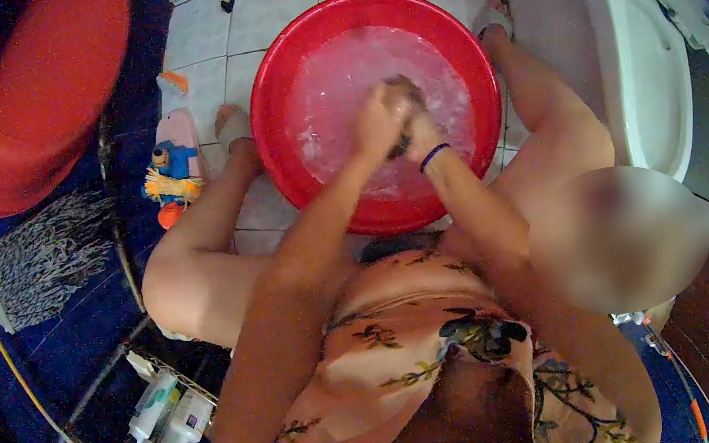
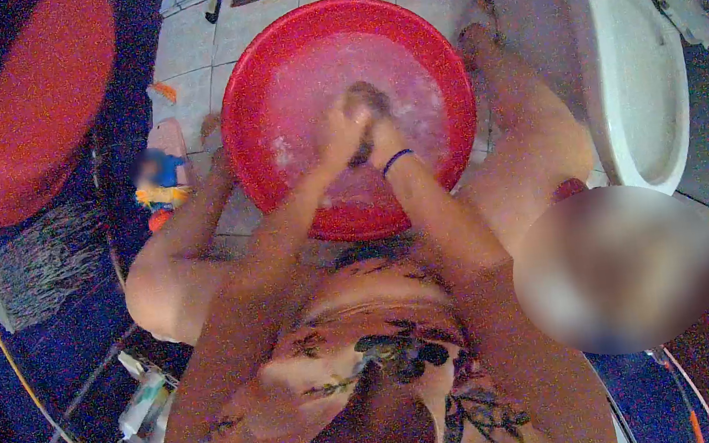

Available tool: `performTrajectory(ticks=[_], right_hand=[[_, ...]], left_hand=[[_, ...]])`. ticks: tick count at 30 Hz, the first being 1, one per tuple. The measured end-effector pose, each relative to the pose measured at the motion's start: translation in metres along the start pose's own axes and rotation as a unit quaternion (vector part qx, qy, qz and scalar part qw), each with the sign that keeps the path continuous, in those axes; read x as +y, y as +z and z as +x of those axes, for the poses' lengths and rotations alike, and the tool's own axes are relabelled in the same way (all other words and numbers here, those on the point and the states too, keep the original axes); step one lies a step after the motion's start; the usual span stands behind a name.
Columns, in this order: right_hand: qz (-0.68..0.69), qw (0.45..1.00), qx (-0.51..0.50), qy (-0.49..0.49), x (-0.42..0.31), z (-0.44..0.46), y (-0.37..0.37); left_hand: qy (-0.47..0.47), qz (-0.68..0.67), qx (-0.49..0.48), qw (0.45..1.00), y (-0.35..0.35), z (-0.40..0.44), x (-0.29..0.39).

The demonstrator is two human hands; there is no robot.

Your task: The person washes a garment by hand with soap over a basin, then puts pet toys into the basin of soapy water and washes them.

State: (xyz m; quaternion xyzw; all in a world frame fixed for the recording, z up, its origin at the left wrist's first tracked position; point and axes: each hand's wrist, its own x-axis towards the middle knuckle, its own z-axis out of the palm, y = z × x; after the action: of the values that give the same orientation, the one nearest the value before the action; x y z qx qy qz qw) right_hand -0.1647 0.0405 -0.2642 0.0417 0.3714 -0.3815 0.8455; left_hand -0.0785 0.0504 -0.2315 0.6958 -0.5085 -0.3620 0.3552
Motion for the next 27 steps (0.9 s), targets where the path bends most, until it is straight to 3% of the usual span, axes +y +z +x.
performTrajectory(ticks=[2, 3, 6, 7, 10, 11, 13, 14, 17, 20, 22, 23, 25, 26, 27], right_hand=[[-0.082, 0.994, 0.064, -0.046, -0.002, -0.030, 0.047], [-0.170, 0.974, 0.046, -0.140, -0.007, -0.035, 0.055], [-0.407, 0.873, 0.056, -0.263, -0.024, -0.007, 0.030], [-0.610, 0.716, 0.043, -0.337, -0.030, 0.026, -0.007], [-0.815, 0.407, 0.180, -0.371, -0.008, 0.023, -0.017], [-0.860, 0.394, 0.145, -0.291, -0.007, 0.021, -0.018], [-0.851, 0.433, 0.083, -0.287, -0.002, 0.043, -0.044], [-0.844, 0.452, 0.052, -0.283, -0.001, 0.053, -0.055], [-0.940, 0.334, 0.032, 0.055, -0.015, 0.081, -0.050], [-0.830, 0.541, 0.082, 0.102, -0.030, 0.068, -0.027], [-0.592, 0.798, 0.109, -0.019, -0.018, 0.066, -0.040], [-0.440, 0.887, 0.115, -0.081, -0.014, 0.063, -0.044], [-0.216, 0.970, 0.115, 0.013, -0.019, 0.035, -0.019], [-0.098, 0.987, 0.109, 0.061, -0.018, 0.020, -0.006], [-0.088, 0.993, 0.040, 0.075, -0.022, 0.014, -0.004]], left_hand=[[-0.022, 0.098, 0.008, 0.995, -0.013, 0.030, -0.042], [-0.006, 0.179, -0.015, 0.984, -0.026, 0.041, -0.058], [0.105, 0.236, 0.064, 0.964, -0.062, 0.042, -0.070], [0.103, 0.200, 0.066, 0.972, -0.066, 0.041, -0.064], [0.204, 0.402, -0.050, 0.891, -0.057, 0.026, -0.050], [0.189, 0.415, -0.085, 0.886, -0.047, 0.029, -0.062], [0.158, 0.438, -0.155, 0.871, -0.021, 0.032, -0.103], [0.164, 0.451, -0.136, 0.867, -0.013, 0.032, -0.119], [0.150, 0.453, -0.095, 0.873, 0.002, 0.040, -0.137], [0.078, 0.322, -0.090, 0.939, 0.001, 0.056, -0.119], [0.052, 0.146, -0.078, 0.985, -0.005, 0.064, -0.109], [0.037, 0.121, -0.068, 0.990, -0.008, 0.061, -0.097], [0.009, 0.071, -0.048, 0.996, -0.014, 0.048, -0.061], [0.086, 0.049, -0.058, 0.993, -0.017, 0.022, -0.025], [0.164, 0.026, -0.066, 0.984, -0.017, -0.005, 0.010]])
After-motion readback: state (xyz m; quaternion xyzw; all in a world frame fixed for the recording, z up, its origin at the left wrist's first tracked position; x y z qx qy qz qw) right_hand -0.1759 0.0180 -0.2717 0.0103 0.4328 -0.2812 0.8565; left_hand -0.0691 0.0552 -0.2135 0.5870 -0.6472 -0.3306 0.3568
